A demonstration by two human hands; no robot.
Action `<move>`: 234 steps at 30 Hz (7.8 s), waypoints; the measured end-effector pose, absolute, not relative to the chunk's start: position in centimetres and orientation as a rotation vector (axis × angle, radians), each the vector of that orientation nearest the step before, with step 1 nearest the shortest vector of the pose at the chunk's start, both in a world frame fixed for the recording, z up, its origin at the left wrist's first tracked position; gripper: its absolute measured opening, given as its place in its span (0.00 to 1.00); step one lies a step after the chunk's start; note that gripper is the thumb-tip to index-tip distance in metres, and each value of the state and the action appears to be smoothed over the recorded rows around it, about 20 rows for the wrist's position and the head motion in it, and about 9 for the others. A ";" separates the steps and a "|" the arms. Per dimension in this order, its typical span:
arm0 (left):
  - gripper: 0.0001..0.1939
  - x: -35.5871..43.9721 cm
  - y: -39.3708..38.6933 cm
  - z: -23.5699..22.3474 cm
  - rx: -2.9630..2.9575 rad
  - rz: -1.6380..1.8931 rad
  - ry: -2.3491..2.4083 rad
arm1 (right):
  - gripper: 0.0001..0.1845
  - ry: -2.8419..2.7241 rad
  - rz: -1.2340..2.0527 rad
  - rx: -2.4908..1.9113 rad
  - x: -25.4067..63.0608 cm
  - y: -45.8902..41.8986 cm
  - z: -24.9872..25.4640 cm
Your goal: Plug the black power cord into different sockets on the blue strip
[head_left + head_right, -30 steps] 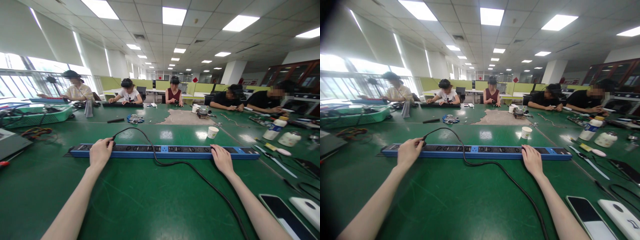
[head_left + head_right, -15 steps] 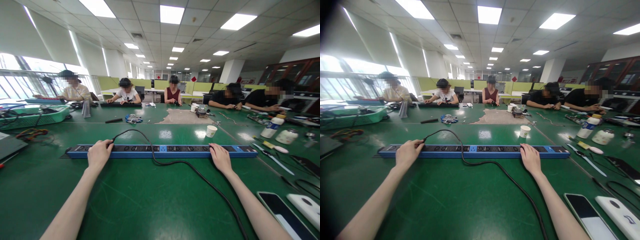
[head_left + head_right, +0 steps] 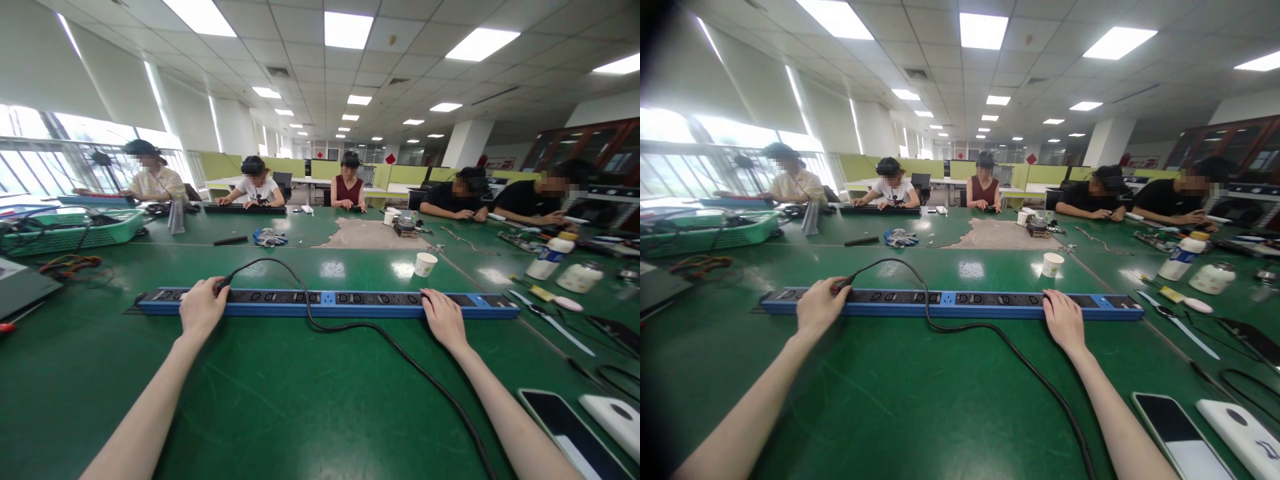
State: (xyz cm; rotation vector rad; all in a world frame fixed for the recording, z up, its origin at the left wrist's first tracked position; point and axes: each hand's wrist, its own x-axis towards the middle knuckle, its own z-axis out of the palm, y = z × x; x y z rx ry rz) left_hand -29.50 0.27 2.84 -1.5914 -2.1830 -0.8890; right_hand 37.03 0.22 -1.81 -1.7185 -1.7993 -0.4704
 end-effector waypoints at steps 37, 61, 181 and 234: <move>0.21 -27.3 -0.3 5.8 -1.712 -0.819 -2.245 | 0.26 -1.796 -0.443 -1.712 37.0 0.1 -1.7; 0.19 -26.6 -0.3 5.8 -1.696 -0.802 -2.208 | 0.26 -1.800 -0.442 -1.717 36.9 0.2 -1.7; 0.20 -14.4 -3.4 7.3 -2.132 -0.544 -2.020 | 0.26 -1.793 -0.457 -1.696 36.8 0.0 -1.7; 0.07 -4.5 -2.4 7.6 -2.401 -0.913 -1.793 | 0.26 -1.786 -0.457 -1.716 37.0 0.0 -1.4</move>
